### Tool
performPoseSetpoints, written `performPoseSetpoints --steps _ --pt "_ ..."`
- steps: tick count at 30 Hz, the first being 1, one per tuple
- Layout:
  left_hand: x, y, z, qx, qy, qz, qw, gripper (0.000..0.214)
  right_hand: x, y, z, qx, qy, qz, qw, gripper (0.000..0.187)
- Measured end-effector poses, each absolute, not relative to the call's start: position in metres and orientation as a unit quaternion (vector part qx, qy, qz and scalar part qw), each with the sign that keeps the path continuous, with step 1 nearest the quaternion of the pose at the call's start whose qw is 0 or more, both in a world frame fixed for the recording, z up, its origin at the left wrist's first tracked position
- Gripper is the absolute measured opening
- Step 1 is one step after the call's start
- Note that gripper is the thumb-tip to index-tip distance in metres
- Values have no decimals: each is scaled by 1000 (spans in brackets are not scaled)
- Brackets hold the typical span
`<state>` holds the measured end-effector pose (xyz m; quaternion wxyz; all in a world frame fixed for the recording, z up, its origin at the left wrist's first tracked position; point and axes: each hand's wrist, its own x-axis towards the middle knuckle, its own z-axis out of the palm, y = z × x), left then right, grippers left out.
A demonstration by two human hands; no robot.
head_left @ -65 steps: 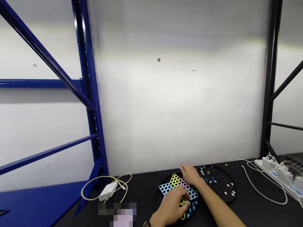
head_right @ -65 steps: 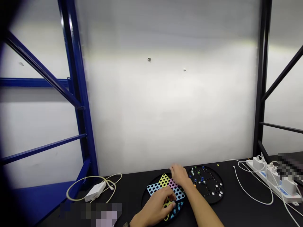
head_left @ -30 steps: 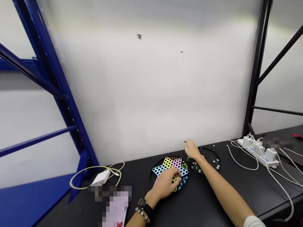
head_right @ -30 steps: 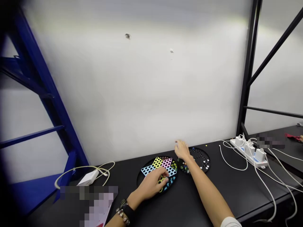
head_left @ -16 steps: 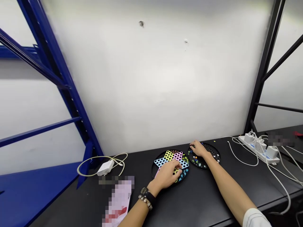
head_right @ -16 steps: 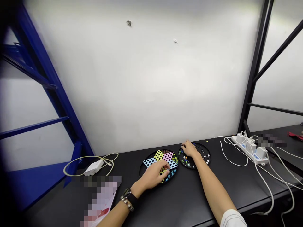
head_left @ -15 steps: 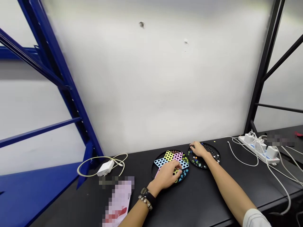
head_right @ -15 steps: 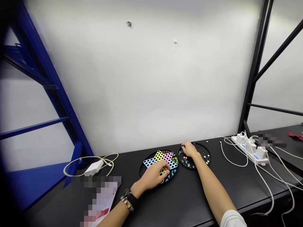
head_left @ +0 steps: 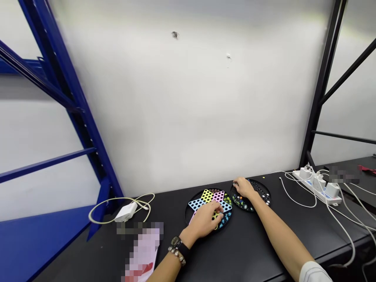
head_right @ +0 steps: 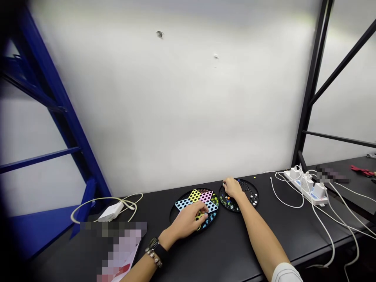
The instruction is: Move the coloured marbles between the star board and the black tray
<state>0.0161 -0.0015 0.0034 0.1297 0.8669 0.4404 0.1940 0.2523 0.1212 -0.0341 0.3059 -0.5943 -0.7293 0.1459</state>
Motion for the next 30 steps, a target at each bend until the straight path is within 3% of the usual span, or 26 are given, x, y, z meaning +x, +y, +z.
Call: performPoseSetpoints --steps 5,9,17,22,25,30 --pt "16 -2 5 867 440 191 135 13 273 136 -25 -534 -477 393 577 13" --pt "16 -3 5 866 441 192 137 13 294 138 -14 -462 -346 498 647 15" --pt "14 0 1 868 437 196 134 15 312 114 -6 -531 -417 480 561 24" --pt "14 -1 1 867 439 195 132 14 349 83 -9 -631 -650 241 348 28" --pt "14 -1 1 866 441 196 130 14 374 66 -15 -695 -667 144 228 25" --pt "16 -1 4 864 445 195 135 13 377 40 -18 -686 -690 146 181 26"
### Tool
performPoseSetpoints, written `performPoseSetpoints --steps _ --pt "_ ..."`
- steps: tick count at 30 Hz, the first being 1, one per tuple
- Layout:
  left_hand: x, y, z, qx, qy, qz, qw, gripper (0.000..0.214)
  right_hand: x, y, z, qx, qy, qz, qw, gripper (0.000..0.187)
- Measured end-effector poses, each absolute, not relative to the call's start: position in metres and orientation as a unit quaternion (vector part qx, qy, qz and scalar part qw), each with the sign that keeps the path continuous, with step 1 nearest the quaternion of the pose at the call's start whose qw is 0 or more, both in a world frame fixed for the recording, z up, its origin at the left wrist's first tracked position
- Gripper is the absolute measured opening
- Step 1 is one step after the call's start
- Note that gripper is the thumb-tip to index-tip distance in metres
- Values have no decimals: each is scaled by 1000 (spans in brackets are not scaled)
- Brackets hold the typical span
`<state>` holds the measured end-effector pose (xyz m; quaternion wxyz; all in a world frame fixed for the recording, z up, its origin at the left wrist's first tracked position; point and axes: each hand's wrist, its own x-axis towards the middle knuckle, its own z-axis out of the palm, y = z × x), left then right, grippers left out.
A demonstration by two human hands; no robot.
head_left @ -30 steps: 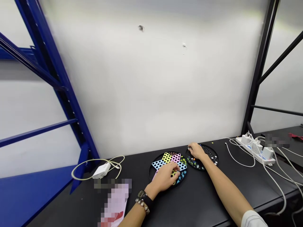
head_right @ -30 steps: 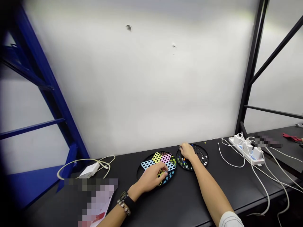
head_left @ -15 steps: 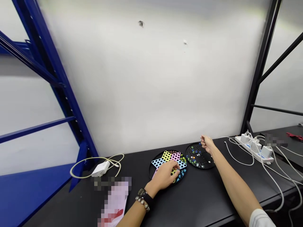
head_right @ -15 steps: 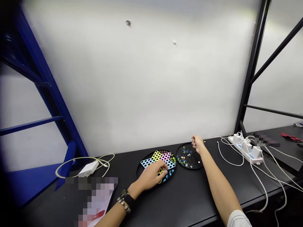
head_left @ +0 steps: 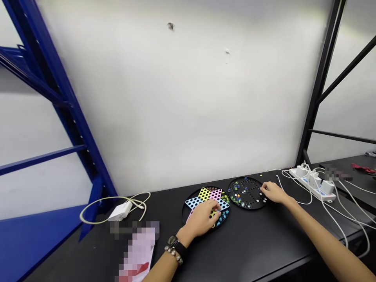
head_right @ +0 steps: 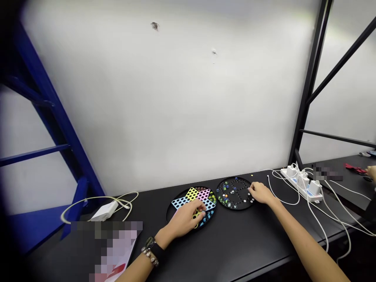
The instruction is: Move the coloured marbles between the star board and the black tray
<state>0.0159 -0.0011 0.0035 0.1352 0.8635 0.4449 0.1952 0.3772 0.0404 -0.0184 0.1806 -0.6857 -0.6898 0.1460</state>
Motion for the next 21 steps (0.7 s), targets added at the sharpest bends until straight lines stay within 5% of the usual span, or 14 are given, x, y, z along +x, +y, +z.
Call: performPoseSetpoints --steps 7,21 --pt "17 -2 5 864 445 192 138 14 316 23 -13 -545 -795 158 212 30" --pt "16 0 1 867 436 201 133 16 273 5 -41 -509 -843 10 174 32"
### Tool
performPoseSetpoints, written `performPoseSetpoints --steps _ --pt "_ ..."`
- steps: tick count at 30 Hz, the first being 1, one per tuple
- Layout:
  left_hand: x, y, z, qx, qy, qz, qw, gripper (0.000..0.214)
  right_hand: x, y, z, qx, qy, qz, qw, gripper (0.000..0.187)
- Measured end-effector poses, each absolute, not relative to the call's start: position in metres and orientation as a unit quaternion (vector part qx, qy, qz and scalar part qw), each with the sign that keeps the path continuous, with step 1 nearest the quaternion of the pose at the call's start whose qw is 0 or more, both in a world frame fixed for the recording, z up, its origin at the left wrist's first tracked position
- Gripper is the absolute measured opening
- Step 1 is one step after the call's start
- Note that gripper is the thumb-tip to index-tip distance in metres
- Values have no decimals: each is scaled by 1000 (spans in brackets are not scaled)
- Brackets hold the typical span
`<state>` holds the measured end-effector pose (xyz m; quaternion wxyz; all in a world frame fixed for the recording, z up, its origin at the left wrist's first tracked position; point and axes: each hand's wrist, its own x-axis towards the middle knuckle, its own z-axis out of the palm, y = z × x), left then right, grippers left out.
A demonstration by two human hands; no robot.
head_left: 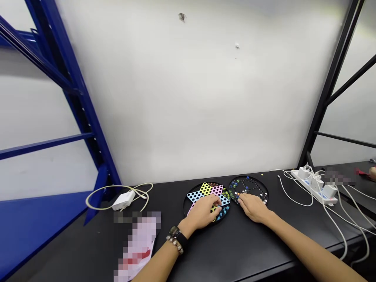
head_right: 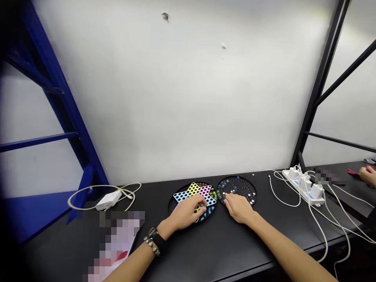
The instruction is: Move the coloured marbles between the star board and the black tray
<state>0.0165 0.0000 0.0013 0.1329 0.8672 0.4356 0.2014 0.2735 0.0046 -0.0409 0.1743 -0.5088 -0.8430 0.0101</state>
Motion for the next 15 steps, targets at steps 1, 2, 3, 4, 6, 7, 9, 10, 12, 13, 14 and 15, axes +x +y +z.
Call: performPoseSetpoints --steps 1,2,3,4,6,7,9,10,12,13,14,15 --pt "17 0 1 867 435 201 134 16 273 5 -40 -507 -845 8 167 33" --pt "17 0 2 868 435 200 135 17 272 4 -38 -508 -847 6 158 33" --pt "17 0 2 868 434 198 136 17 271 4 -37 -508 -849 5 149 34" --pt "17 -1 3 869 433 197 136 17 270 4 -36 -508 -850 5 143 34" --pt "17 -2 4 869 434 195 133 17 270 4 -34 -507 -850 13 142 35" --pt "17 -2 4 869 435 195 132 16 270 4 -33 -505 -850 22 149 35" --pt "17 -2 4 868 437 196 130 15 270 5 -33 -503 -845 48 175 37" --pt "17 -2 4 867 438 197 130 14 271 5 -32 -506 -838 66 193 39" --pt "16 -2 4 866 439 199 132 13 273 8 -32 -514 -816 114 237 45" --pt "16 -2 4 866 439 200 133 13 274 10 -32 -517 -801 143 267 49" --pt "16 -2 4 866 438 200 133 13 275 12 -31 -517 -781 179 300 52" --pt "16 -3 4 867 437 199 134 13 277 15 -29 -515 -755 222 340 54"
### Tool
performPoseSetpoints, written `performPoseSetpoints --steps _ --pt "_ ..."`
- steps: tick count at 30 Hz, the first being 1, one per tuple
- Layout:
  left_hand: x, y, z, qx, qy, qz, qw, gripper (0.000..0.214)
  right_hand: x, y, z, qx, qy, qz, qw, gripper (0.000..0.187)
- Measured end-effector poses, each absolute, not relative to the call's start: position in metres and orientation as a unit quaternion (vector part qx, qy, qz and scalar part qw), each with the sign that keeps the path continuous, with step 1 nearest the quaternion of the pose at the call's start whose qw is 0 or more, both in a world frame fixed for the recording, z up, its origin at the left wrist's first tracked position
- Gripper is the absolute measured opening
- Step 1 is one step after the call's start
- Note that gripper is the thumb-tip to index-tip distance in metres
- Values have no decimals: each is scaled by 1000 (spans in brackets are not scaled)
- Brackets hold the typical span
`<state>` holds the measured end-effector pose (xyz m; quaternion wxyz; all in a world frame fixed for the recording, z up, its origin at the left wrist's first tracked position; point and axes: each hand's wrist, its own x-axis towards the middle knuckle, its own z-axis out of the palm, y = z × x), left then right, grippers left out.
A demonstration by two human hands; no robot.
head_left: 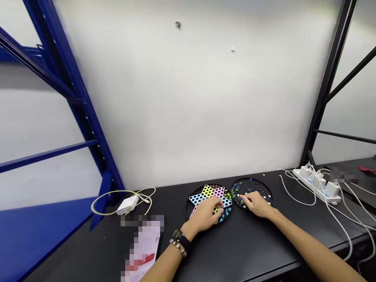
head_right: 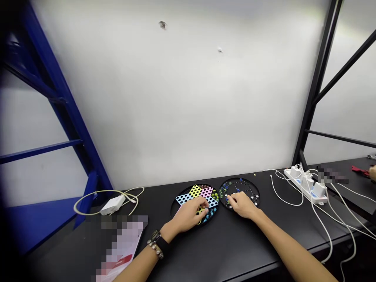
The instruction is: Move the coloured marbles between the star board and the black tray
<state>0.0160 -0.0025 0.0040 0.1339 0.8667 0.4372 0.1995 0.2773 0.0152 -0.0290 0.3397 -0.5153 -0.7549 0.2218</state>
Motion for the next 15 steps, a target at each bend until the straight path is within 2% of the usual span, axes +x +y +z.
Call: performPoseSetpoints --steps 5,8,10,13,15 --pt "16 -4 6 865 443 193 135 14 296 31 -15 -470 -487 488 551 50" --pt "16 -3 5 864 445 191 136 15 307 37 -14 -465 -410 545 565 42" --pt "16 -3 5 865 445 191 135 14 310 38 -19 -514 -458 497 528 40" --pt "16 -3 5 866 443 193 133 14 307 34 -27 -579 -610 299 450 39" --pt "16 -3 5 866 442 195 132 15 301 27 -28 -587 -694 189 370 33"
